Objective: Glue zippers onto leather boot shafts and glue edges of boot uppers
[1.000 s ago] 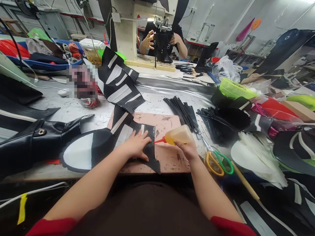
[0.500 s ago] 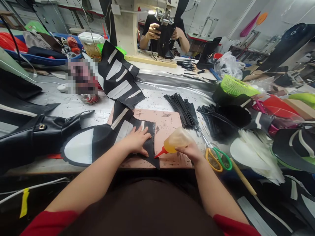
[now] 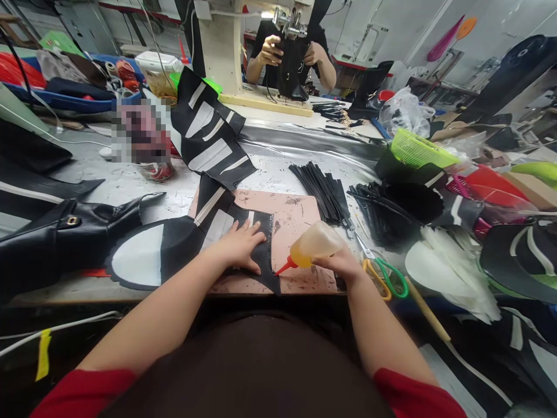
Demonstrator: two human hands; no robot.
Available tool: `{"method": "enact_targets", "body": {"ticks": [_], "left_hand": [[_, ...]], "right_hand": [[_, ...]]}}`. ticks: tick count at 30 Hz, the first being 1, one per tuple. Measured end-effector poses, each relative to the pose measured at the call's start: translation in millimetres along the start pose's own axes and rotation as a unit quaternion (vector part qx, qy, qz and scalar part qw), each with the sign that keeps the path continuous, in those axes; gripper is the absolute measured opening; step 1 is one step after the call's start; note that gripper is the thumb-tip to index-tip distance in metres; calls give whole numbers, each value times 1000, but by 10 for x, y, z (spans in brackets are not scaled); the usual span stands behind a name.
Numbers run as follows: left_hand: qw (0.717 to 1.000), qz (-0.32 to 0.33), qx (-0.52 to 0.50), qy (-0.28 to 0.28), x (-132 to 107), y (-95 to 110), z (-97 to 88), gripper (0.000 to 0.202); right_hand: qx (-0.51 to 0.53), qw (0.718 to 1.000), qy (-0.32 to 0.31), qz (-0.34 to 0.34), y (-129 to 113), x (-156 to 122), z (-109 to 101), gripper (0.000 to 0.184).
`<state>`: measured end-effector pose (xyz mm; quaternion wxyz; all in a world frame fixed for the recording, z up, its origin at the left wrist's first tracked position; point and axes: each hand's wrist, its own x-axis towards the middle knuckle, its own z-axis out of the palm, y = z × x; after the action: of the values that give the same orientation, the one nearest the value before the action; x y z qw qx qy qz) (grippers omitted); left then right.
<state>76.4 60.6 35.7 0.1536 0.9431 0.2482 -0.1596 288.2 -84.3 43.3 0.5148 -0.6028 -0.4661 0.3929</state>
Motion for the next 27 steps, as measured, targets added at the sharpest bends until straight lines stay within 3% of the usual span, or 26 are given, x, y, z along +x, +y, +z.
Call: {"method": "enact_targets", "body": {"ticks": [5, 10, 14, 17, 20, 22, 25, 27], "left_hand": [[999, 3, 15, 29, -8, -1, -9, 85], [989, -36, 83, 121, -263, 211, -34, 71], [968, -138, 82, 194, -526, 354, 130, 66], [963, -162, 54, 208, -557, 318, 325, 54], [978, -98, 11, 184, -470, 204, 407, 40], [987, -26, -15, 156, -413, 104, 343, 34], [992, 92, 15, 88, -396, -78, 66, 31], [988, 123, 79, 43, -423, -200, -191, 37]], "right_hand": [[28, 999, 11, 25, 111, -57, -21, 56], [134, 984, 38, 112, 383, -331, 1, 53], [230, 956, 131, 128, 524, -601, -68, 44], [316, 922, 198, 101, 503, -712, -147, 38], [382, 901, 197, 63, 410, -730, -199, 38], [403, 897, 179, 30, 336, -718, -213, 38], [419, 895, 155, -10, 243, -710, -231, 35], [428, 890, 158, -26, 209, -727, -250, 33]]}}
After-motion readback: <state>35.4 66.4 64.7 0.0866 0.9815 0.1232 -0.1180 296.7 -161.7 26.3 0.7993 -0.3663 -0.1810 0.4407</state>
